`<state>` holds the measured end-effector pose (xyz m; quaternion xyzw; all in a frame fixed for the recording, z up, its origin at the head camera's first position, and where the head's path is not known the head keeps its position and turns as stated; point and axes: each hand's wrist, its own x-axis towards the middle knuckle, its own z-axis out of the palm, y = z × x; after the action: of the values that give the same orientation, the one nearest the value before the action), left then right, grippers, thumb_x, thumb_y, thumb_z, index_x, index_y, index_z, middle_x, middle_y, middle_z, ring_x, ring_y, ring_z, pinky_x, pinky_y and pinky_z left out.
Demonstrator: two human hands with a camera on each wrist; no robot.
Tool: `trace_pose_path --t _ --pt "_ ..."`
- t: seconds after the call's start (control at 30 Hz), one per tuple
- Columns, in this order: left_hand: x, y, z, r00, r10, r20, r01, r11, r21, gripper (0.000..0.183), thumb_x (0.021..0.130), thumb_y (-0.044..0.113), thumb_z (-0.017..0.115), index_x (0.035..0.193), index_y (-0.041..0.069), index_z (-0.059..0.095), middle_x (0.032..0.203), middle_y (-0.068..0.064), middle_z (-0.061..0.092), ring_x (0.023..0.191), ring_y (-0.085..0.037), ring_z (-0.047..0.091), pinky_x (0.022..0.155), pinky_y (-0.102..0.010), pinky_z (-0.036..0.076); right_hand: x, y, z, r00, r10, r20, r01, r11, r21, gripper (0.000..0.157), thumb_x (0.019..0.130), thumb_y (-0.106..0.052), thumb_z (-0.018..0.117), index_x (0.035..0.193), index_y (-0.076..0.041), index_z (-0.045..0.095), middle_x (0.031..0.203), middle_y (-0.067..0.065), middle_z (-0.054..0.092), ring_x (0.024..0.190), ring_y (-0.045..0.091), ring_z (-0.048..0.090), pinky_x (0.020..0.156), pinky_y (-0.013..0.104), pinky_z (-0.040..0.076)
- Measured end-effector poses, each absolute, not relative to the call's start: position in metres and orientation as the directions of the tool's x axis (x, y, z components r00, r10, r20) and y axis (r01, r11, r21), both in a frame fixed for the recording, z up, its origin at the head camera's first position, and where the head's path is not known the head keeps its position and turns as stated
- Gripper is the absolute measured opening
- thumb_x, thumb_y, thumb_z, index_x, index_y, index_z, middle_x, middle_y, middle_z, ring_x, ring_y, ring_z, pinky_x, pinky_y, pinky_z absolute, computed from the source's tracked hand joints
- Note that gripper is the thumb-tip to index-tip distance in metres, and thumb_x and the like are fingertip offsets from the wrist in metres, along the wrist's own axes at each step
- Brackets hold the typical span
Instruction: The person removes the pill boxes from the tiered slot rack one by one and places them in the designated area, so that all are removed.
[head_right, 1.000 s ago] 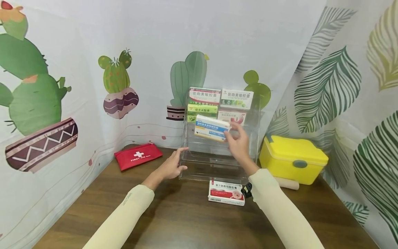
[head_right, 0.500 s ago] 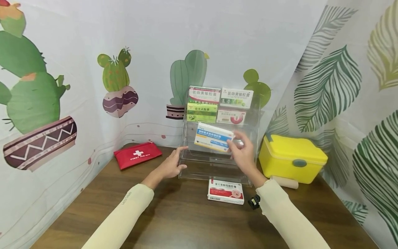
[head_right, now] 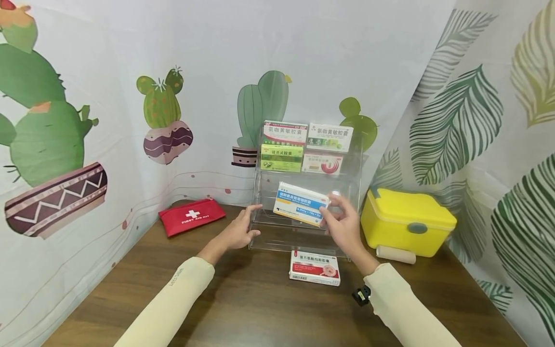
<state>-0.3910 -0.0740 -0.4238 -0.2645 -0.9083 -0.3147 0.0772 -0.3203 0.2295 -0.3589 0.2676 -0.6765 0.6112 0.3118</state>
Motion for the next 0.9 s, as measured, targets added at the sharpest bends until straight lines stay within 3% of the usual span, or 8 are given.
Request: trace_pose_path --t 0.27,0.6,0.9 --pt "-0.391 -0.072 -0.424 -0.857 0.418 0.301 0.514 0.669 0.536 0.08 0.094 0.018 0.069 0.154 0.03 0.016 0.111 -0.014 0.043 0.075 -0.025 0.051 0.077 -0.043 0.045 -0.313 0.227 -0.371 -0.719 0.006 0.695 -0.685 0.161 -0.71 0.039 0.09 0.009 0.066 0.127 0.007 0.055 0.095 0.007 0.06 0.051 0.017 0.061 0.038 0.028 0.046" --pt "-0.391 -0.071 -0.425 -0.858 0.416 0.301 0.514 0.681 0.521 0.081 0.094 0.02 0.069 0.154 0.031 0.016 0.111 -0.014 0.044 0.074 -0.025 0.051 0.078 -0.043 0.046 -0.29 0.222 -0.373 -0.766 -0.076 0.638 -0.637 0.226 -0.737 0.036 0.09 0.012 0.063 0.124 0.012 0.053 0.09 0.023 0.058 0.05 0.028 0.059 0.039 0.035 0.047" --pt "-0.39 -0.072 -0.425 -0.857 0.419 0.3 0.515 0.683 0.518 0.081 0.095 0.02 0.069 0.154 0.032 0.014 0.113 -0.014 0.044 0.073 -0.023 0.051 0.075 -0.041 0.046 -0.281 0.222 -0.383 -0.809 -0.164 0.565 -0.588 0.232 -0.775 0.031 0.09 0.01 0.064 0.12 0.01 0.055 0.086 0.029 0.06 0.053 0.026 0.062 0.037 0.037 0.046"
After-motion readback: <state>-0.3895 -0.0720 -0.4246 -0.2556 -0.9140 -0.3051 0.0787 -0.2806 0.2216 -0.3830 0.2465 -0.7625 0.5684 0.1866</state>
